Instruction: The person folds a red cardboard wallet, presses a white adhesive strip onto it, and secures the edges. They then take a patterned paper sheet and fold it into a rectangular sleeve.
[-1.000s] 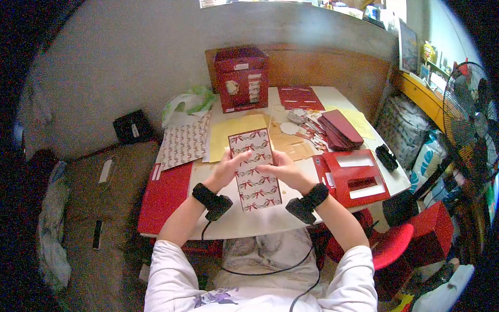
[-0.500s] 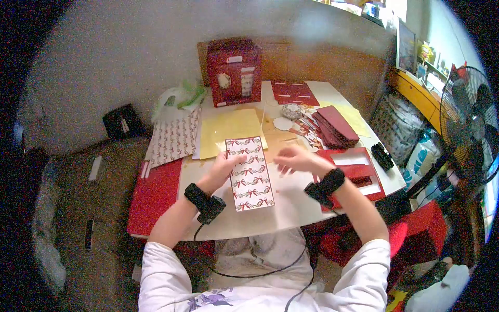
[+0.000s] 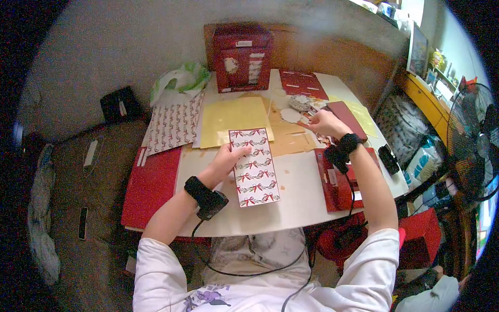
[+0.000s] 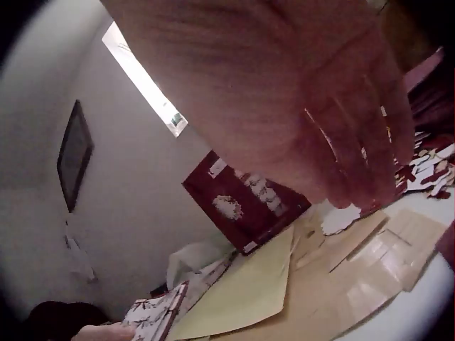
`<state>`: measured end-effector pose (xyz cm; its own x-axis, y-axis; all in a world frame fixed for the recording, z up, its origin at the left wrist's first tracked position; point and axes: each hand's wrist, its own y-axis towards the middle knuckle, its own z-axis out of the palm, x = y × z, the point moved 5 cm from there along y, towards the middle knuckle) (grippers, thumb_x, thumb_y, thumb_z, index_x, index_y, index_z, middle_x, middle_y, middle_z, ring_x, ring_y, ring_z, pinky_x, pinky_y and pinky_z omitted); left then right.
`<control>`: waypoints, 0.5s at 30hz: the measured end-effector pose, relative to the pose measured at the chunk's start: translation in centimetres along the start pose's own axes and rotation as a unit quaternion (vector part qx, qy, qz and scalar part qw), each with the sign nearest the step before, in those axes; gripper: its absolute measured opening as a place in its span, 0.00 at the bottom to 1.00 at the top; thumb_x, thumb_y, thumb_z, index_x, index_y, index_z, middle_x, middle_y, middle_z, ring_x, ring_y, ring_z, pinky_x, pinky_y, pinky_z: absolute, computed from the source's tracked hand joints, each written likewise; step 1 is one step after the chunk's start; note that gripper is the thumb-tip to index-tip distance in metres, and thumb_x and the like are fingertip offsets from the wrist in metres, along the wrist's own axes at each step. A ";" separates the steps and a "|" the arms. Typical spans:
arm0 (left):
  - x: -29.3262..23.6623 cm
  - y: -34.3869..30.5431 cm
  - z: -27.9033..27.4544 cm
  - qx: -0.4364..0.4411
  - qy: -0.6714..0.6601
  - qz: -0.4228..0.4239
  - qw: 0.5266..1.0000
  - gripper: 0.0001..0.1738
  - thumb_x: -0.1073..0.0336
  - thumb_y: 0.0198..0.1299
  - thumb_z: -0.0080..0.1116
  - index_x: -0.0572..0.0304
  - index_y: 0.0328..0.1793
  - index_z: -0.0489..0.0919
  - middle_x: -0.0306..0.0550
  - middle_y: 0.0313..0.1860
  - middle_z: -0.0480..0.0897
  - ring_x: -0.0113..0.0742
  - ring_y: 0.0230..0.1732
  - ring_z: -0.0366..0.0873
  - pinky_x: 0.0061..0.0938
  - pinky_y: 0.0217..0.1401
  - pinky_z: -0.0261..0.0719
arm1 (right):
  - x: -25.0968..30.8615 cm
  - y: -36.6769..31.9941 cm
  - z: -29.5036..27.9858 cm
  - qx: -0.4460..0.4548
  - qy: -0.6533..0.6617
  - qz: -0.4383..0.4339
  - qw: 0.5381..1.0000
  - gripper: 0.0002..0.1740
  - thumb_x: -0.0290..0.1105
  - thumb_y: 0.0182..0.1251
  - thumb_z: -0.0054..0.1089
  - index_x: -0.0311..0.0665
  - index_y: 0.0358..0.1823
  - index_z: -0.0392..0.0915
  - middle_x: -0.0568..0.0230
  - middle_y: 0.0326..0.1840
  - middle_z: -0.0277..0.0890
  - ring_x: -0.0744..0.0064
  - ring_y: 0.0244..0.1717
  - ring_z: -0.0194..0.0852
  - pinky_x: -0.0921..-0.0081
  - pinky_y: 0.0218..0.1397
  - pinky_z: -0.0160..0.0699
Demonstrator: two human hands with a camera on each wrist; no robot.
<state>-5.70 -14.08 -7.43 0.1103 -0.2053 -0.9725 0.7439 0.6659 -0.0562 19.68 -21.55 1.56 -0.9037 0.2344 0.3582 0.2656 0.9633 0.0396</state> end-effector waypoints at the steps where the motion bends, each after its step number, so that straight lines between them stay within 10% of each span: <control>1: -0.1 -0.1 0.1 -0.002 -0.002 -0.001 1.000 0.16 0.63 0.55 0.57 0.65 0.48 0.73 0.42 0.40 0.79 0.26 0.38 0.77 0.21 0.39 0.76 | -0.2 0.3 -0.1 0.017 -0.037 0.031 0.999 0.17 0.37 0.54 0.57 0.29 0.18 0.74 0.59 0.16 0.73 0.72 0.16 0.70 0.72 0.23 0.69; 15: -3.1 0.9 -5.1 -0.030 -0.043 -0.036 0.998 0.14 0.67 0.55 0.55 0.65 0.47 0.73 0.44 0.39 0.80 0.30 0.36 0.80 0.22 0.37 0.80 | 4.0 -0.8 4.7 0.041 0.021 -0.120 0.992 0.10 0.29 0.51 0.55 0.34 0.33 0.80 0.47 0.29 0.77 0.53 0.31 0.77 0.66 0.36 0.74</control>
<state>-8.76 -9.20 -5.57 0.1166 -0.3130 -0.9426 0.7115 0.6884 -0.1406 14.23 -20.73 -1.42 -0.9222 -0.0065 0.3867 0.0153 0.9985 0.0533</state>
